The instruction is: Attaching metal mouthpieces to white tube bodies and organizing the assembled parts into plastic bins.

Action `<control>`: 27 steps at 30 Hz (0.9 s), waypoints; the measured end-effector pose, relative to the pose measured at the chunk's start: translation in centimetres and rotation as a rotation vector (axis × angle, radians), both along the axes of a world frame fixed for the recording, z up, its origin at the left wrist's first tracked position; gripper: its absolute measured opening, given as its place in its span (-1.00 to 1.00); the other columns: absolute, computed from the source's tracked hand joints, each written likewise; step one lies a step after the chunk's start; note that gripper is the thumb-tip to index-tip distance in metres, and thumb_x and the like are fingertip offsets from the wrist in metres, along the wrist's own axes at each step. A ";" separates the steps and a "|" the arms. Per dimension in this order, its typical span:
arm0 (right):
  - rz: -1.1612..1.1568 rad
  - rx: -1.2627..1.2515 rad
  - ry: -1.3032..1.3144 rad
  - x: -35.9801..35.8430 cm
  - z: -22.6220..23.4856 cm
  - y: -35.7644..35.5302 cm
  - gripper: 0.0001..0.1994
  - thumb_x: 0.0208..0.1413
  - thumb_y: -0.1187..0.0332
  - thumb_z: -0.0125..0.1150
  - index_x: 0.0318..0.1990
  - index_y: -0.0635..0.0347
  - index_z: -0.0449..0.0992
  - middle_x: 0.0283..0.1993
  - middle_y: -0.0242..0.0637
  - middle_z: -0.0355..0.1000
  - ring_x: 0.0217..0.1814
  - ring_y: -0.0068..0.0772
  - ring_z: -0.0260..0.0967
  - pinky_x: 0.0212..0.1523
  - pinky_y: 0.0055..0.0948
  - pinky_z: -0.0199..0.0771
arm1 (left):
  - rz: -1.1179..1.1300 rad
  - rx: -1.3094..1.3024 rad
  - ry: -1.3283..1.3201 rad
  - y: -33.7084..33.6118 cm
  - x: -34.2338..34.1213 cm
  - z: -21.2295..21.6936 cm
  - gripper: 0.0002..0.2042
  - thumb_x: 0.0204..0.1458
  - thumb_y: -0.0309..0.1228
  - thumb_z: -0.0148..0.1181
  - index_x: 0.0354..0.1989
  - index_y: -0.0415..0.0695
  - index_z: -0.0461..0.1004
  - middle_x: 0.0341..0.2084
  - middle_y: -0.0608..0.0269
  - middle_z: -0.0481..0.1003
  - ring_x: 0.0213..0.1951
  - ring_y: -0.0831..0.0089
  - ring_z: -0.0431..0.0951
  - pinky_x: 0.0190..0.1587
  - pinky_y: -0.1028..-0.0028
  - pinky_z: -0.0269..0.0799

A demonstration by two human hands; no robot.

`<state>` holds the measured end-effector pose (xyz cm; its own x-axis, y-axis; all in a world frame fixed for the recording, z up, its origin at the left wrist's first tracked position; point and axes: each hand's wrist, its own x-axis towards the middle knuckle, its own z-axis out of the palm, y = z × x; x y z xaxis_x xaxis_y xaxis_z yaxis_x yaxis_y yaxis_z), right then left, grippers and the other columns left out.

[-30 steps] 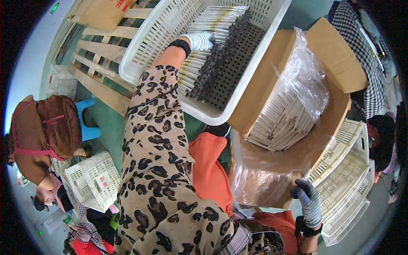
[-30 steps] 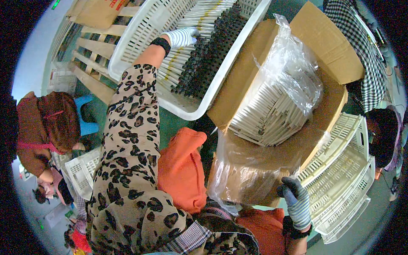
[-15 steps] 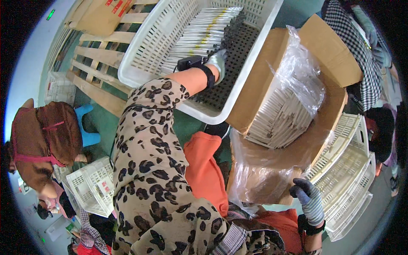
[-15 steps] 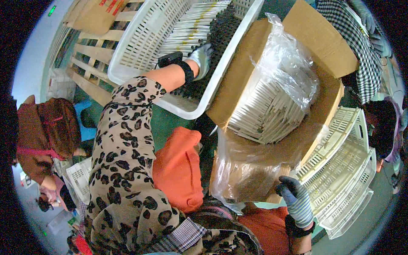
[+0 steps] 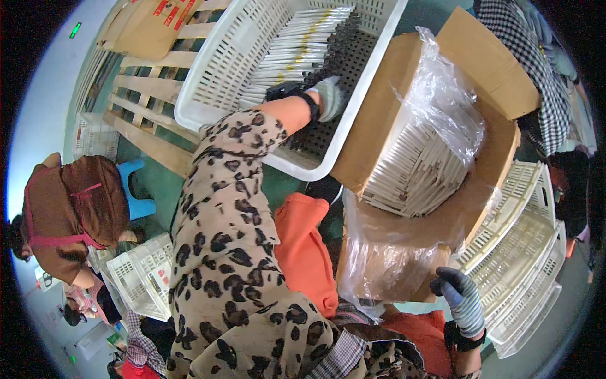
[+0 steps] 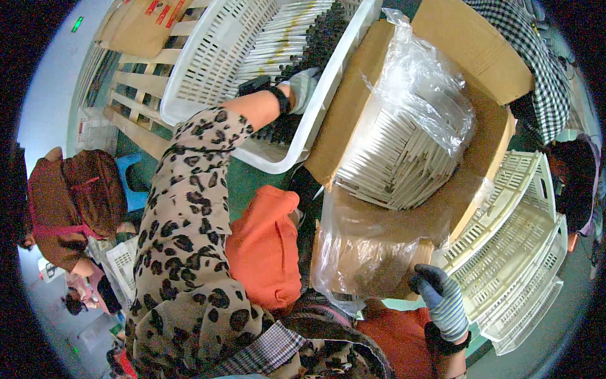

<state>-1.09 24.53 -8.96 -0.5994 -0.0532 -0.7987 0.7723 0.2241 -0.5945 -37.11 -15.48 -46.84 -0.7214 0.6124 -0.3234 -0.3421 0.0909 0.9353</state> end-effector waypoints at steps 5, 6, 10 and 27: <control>0.003 0.024 -0.034 -1.4 -0.3 -1.1 -0.70 0.07 0.48 0.06 -0.02 0.39 0.38 -0.17 -0.23 0.44 -0.15 -0.46 0.38 -0.05 -0.50 0.37 | -0.155 -1.204 0.741 3.0 -5.1 -1.2 -0.63 0.09 -0.18 -0.17 0.03 0.10 0.40 0.08 0.34 0.33 0.10 0.28 0.31 0.20 0.18 -0.01; -0.009 0.042 -0.041 -1.7 -0.5 -1.1 -0.70 0.07 0.48 0.06 -0.02 0.39 0.38 -0.17 -0.23 0.44 -0.15 -0.46 0.38 -0.05 -0.50 0.37 | -0.143 -1.202 0.757 4.1 -5.2 -1.8 -0.63 0.09 -0.18 -0.17 0.03 0.09 0.40 0.08 0.33 0.33 0.09 0.28 0.32 0.19 0.18 0.00; -0.021 0.018 -0.029 -2.5 -0.4 -1.1 -0.70 0.06 0.50 0.05 -0.03 0.38 0.38 -0.17 -0.22 0.44 -0.15 -0.44 0.38 -0.04 -0.49 0.36 | -0.129 -1.257 0.779 4.1 -7.0 -1.3 -0.64 0.08 -0.18 -0.15 0.02 0.08 0.41 0.05 0.30 0.35 0.07 0.27 0.34 0.16 0.18 0.03; -0.046 0.017 -0.022 -3.6 -1.6 -0.4 -0.72 0.06 0.51 0.07 -0.05 0.37 0.40 -0.18 -0.24 0.44 -0.18 -0.47 0.38 -0.08 -0.51 0.38 | -0.132 -1.360 0.851 4.0 -11.7 -1.7 -0.65 0.04 -0.19 -0.07 -0.03 0.01 0.43 -0.07 0.19 0.42 -0.03 0.23 0.41 0.04 0.19 0.18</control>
<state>-4.73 24.15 -10.61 -0.5836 -0.0126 -0.8120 0.7946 0.1977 -0.5741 -48.80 -11.47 -48.58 -0.9349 0.2896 -0.2051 0.2865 0.9570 0.0452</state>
